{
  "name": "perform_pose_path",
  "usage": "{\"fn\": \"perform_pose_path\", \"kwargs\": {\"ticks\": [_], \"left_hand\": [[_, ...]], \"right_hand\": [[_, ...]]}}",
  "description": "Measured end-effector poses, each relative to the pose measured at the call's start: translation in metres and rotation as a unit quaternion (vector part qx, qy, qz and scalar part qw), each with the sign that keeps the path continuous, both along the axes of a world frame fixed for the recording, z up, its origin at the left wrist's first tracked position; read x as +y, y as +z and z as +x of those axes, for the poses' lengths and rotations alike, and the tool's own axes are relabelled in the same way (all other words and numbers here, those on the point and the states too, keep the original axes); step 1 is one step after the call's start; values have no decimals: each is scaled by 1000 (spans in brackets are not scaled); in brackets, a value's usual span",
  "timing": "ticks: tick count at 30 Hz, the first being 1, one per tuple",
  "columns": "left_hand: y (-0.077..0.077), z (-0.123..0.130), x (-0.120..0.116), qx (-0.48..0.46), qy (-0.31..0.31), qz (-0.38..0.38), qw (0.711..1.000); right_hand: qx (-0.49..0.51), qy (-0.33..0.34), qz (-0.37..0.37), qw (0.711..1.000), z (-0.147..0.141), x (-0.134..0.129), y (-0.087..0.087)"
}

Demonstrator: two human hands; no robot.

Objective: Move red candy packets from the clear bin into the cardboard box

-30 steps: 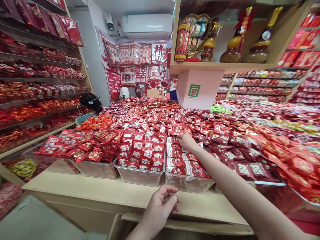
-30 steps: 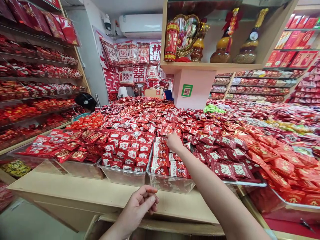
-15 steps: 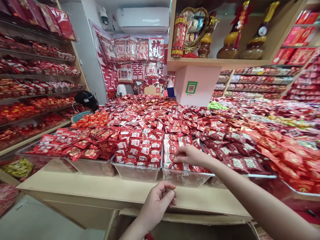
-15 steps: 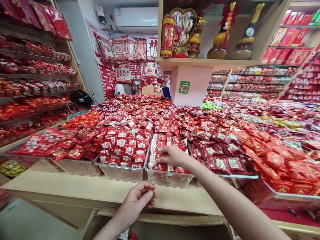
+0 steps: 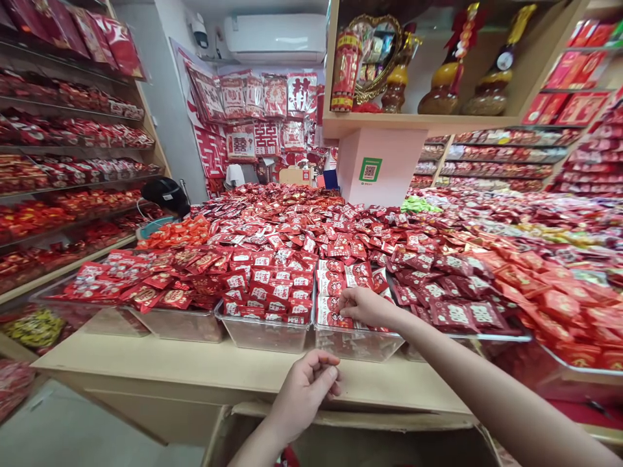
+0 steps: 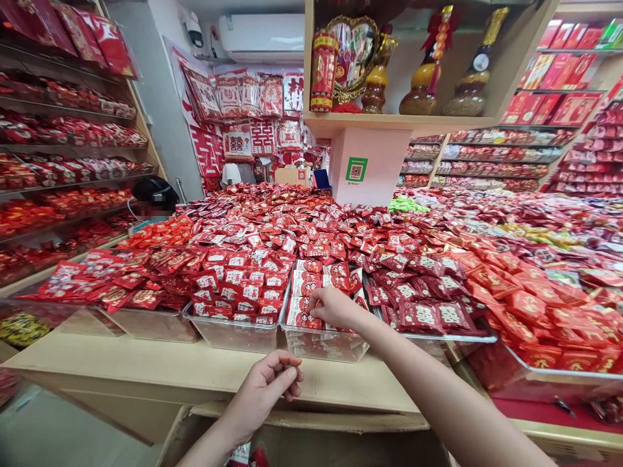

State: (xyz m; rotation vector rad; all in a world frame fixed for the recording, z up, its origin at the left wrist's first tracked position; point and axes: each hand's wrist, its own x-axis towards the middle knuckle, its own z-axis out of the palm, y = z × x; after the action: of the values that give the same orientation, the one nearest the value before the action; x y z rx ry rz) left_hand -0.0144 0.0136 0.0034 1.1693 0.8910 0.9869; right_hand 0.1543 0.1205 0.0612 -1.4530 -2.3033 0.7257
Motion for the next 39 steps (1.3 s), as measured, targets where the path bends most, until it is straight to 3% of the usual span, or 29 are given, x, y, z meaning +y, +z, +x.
{"fn": "perform_pose_path", "kwargs": {"ticks": [5,10,15,20,25,30,39], "left_hand": [[1,0,-1,6,-1,0,1000],[1,1,-1,6,-1,3,1000],[-1,0,0,6,0,3,1000],[0,0,0,9,-3,1,1000],[0,0,0,11,-6,3,1000],[-1,0,-1,11,-7,0,1000],[1,1,1,4,-6,-2,1000]], "right_hand": [[-86,16,89,992,-3,-5,3],[-114,24,112,987,-3,-2,6],[-118,37,227,966,-12,6,-1],[-164,47,121,978,-20,7,-12],[-175,47,57,982,-21,7,-12],[-137,69,62,986,-12,12,-6],[-142,24,58,988,-2,28,-10]]}}
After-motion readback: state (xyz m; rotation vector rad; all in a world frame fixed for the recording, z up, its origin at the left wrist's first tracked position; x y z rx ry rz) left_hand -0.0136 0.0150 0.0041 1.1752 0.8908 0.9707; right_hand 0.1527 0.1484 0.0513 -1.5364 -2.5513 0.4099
